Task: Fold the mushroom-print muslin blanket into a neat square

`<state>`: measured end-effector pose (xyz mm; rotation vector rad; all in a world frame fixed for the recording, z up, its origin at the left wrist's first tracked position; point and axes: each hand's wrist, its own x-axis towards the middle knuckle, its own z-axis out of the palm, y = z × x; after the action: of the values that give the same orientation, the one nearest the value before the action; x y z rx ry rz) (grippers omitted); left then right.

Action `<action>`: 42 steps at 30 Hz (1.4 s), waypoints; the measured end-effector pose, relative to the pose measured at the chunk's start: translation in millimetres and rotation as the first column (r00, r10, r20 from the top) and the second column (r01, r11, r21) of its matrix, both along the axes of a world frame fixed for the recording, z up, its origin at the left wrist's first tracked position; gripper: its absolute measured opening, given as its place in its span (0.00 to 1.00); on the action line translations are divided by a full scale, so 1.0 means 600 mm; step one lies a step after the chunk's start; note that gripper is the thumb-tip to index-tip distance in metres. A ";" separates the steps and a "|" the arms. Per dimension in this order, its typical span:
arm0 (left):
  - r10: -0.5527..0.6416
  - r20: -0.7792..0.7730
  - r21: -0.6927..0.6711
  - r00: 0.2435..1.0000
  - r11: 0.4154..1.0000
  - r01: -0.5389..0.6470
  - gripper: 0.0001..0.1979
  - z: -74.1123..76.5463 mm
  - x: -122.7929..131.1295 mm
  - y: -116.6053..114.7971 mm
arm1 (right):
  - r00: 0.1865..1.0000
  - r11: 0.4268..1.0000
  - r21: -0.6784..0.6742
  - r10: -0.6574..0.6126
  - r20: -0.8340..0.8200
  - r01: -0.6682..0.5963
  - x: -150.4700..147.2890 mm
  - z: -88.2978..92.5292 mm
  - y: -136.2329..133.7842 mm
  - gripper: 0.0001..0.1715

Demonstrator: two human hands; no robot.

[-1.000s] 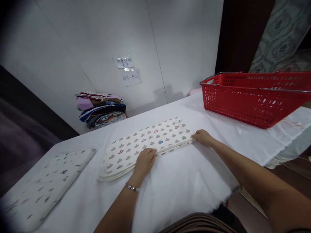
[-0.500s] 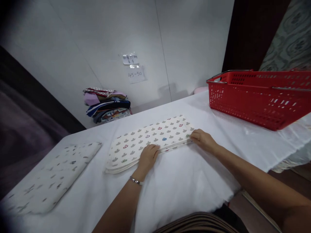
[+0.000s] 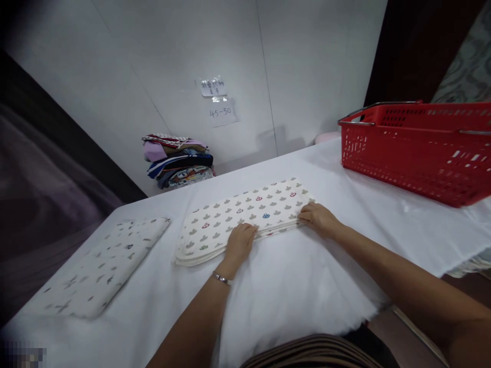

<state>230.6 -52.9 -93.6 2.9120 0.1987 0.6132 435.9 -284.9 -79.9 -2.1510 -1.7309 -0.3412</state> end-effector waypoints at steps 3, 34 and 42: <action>0.002 0.013 0.003 1.000 1.000 -0.002 0.10 0.002 -0.001 -0.002 | 1.000 1.000 0.029 -0.007 0.004 0.007 -0.004 0.000 0.002 0.17; 0.055 -0.048 0.015 0.997 0.998 -0.055 0.08 0.011 0.000 -0.009 | 0.999 0.999 0.020 0.046 0.026 -0.047 0.004 -0.021 -0.009 0.15; 0.071 -0.002 0.001 0.997 0.997 -0.071 0.08 0.006 -0.001 -0.008 | 0.999 1.000 0.004 0.004 -0.036 -0.004 -0.004 -0.011 -0.003 0.17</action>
<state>230.3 -57.6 -90.0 2.9175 0.3035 0.6215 433.4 -286.5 -86.6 -2.1376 -1.7128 -0.3034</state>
